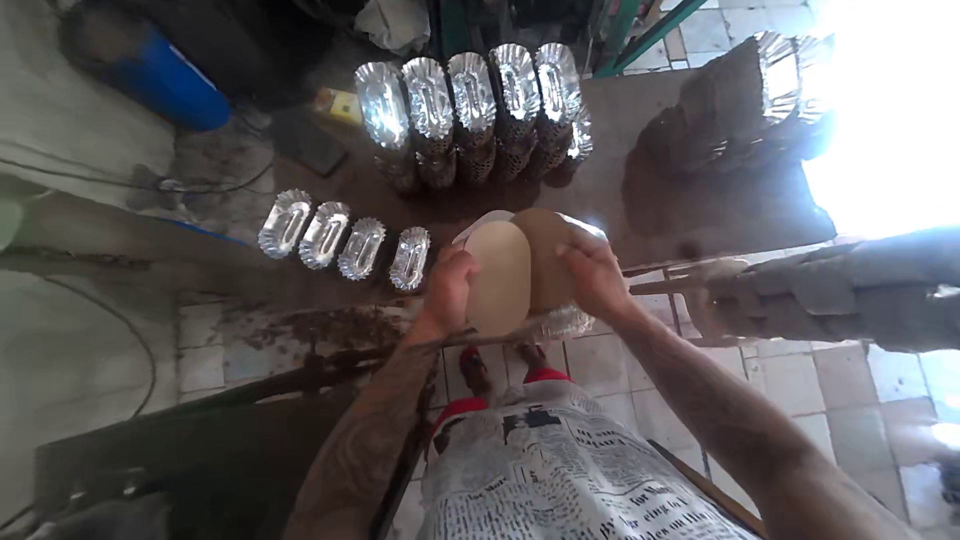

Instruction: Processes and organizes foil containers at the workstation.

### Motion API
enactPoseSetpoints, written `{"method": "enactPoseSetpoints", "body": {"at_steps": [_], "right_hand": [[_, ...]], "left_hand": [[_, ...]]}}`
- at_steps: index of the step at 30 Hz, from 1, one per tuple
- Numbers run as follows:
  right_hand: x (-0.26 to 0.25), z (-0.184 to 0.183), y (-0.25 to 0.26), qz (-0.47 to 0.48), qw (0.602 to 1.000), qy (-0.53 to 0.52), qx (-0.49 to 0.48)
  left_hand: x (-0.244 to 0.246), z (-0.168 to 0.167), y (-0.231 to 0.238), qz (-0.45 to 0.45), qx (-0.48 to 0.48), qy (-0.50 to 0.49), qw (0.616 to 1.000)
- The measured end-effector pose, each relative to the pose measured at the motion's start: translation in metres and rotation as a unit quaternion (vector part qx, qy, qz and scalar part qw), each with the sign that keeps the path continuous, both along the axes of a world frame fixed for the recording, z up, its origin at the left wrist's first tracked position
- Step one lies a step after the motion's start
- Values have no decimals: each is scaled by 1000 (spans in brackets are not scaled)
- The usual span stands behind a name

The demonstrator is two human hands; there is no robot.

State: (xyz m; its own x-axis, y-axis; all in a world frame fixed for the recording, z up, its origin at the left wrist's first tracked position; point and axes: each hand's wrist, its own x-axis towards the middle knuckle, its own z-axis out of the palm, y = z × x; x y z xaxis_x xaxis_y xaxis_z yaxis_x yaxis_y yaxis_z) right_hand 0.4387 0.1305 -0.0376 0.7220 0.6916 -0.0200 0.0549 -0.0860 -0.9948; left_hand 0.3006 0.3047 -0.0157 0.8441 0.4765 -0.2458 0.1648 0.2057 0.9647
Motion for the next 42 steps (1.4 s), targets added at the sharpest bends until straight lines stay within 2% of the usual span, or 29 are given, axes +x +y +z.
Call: {"method": "enactPoseSetpoints", "body": {"at_steps": [1,3,4,6,8,9,10,11,12,13,14,15,17,18,19,20,22,24,26,29,31,33,35,36,38,39,40,41,42], "right_hand": [[-18,2,6,-33,989,139,26],[-42,1,13,-19,960,280,-7],[-43,1,11,31,952,303,-28],[-35,8,2,149,937,315,-38],[-32,14,-4,198,922,333,-2],[-31,11,-6,197,921,336,10],[-28,1,-11,195,929,314,6],[-22,-15,-21,202,946,252,-19],[-14,-36,-35,221,961,152,-65],[-5,-56,-55,258,958,47,-120],[2,-73,-77,302,936,-42,-177],[7,-85,-99,346,902,-107,-233],[9,-100,-144,423,825,-139,-348],[7,-106,-162,448,790,-131,-396],[4,-112,-176,464,766,-123,-427],[2,-119,-188,466,758,-120,-440],[-9,-129,-214,449,769,-122,-437],[-16,-137,-215,436,776,-126,-438],[-17,-130,-202,440,760,-103,-467],[-19,-122,-176,490,734,-78,-463],[-20,-125,-166,531,718,-101,-438],[-20,-125,-148,566,703,-112,-415],[-23,-119,-124,582,699,-103,-403],[-28,-117,-114,579,703,-94,-401],[-41,-111,-94,559,727,-75,-392],[-50,-108,-81,544,743,-70,-383],[-60,-106,-67,532,761,-74,-363],[-73,-106,-52,520,779,-81,-341],[-89,-103,-34,509,792,-90,-325]], "left_hand": [[-11,-11,-10,38,-77,24,996],[-24,-30,-27,89,-192,65,975],[-28,-33,-32,119,-252,51,959],[-39,-39,-40,145,-359,-63,920],[-40,-53,-54,94,-445,-209,866],[-36,-68,-60,54,-461,-249,850],[-32,-87,-65,31,-455,-235,858],[-28,-107,-67,28,-405,-166,899],[-24,-130,-68,17,-296,-53,953],[-17,-150,-66,-40,-164,69,983],[-4,-172,-65,-111,-59,173,977],[13,-196,-68,-174,32,248,953],[45,-233,-78,-258,165,355,883],[56,-234,-80,-277,176,400,856],[65,-217,-77,-298,134,441,836],[67,-197,-70,-307,88,451,834],[50,-191,-70,-298,65,385,871],[39,-187,-59,-311,64,385,867],[15,-156,-38,-293,82,370,878],[-53,-83,1,-167,137,326,920],[-109,-30,16,-32,154,220,963],[-160,13,35,71,169,164,969],[-204,44,63,214,127,121,961],[-221,53,82,308,82,79,945],[-248,61,120,474,44,-19,879],[-261,59,132,525,69,-45,847],[-276,52,135,535,122,-33,835],[-295,41,126,513,186,32,837],[-316,29,107,460,245,145,841]]}}
